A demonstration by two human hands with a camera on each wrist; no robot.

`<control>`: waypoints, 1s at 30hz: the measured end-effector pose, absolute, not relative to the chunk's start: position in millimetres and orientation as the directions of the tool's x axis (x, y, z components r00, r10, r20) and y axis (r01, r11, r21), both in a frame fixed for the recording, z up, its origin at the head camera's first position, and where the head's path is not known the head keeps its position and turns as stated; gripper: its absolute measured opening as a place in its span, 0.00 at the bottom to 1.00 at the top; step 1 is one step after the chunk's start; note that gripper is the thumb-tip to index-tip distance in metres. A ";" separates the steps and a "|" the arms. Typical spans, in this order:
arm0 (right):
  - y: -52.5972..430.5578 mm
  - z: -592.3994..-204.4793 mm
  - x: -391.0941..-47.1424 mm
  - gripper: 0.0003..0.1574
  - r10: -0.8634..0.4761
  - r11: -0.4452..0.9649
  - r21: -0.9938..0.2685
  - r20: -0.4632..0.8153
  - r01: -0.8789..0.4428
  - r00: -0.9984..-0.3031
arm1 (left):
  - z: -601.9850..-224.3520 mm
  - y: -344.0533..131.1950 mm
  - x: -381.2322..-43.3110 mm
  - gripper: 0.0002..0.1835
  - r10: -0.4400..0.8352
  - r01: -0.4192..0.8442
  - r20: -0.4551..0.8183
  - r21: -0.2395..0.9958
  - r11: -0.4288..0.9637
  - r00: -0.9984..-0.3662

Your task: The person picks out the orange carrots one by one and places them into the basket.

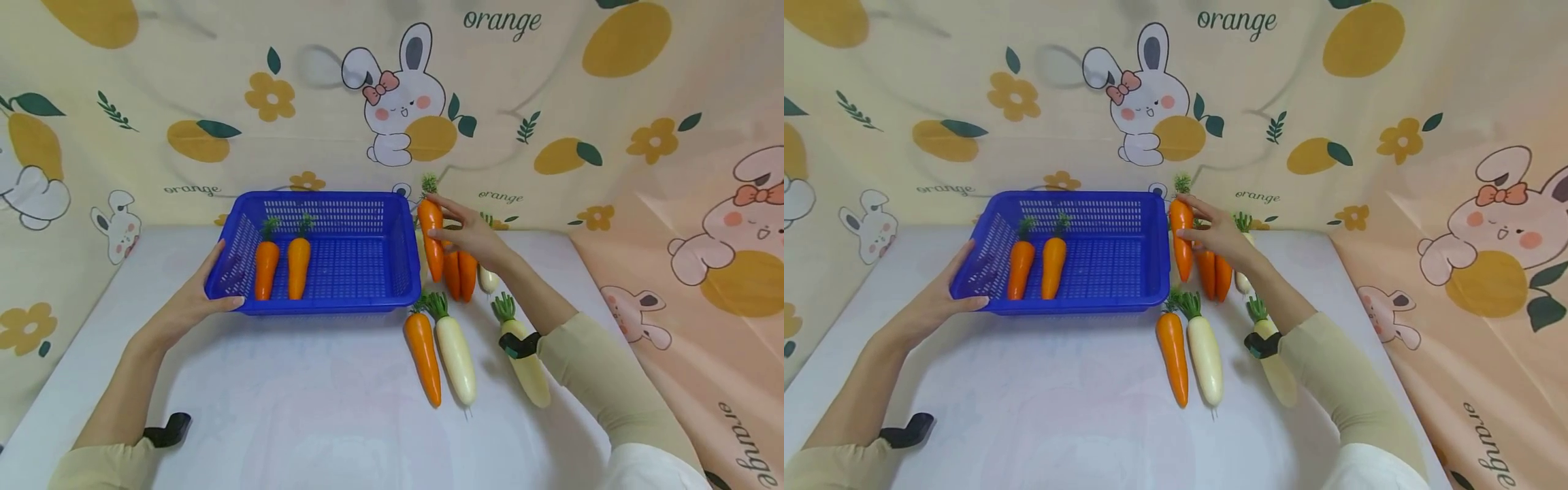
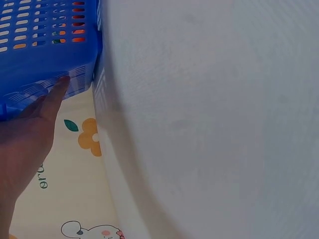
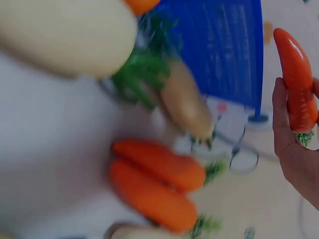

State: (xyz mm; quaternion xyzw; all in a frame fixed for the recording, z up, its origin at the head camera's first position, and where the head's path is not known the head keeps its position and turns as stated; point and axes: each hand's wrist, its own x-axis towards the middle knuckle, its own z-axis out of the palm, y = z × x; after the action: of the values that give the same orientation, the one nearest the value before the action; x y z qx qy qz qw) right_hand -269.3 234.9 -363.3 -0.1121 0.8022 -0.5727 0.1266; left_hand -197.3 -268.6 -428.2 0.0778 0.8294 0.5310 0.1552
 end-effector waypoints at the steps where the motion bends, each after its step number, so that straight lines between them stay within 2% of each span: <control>1: 227.6 -362.5 -270.3 0.43 -0.337 0.322 -0.946 -0.072 -0.043 -0.939 | -427.9 -268.2 -197.6 0.58 0.295 -0.032 -0.172 0.905 0.425 -0.940; 16: 119.9 -377.6 -291.8 0.47 -0.504 0.401 -0.908 -0.110 -0.120 -0.857 | -428.3 -267.1 -197.1 0.58 0.306 -0.017 -0.155 0.912 0.410 -0.940; 30: 47.4 -415.0 -305.2 0.50 -0.499 0.490 -0.870 -0.228 -0.056 -0.836 | -425.9 -266.2 -195.4 0.58 0.301 -0.028 -0.163 0.913 0.407 -0.940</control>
State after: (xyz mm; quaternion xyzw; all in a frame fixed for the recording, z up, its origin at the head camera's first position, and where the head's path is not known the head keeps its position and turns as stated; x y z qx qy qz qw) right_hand -305.2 47.4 -415.0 -0.1667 0.8313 -0.4765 0.2326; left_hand -195.4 -266.2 -425.9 0.0828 0.8247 0.5383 0.1527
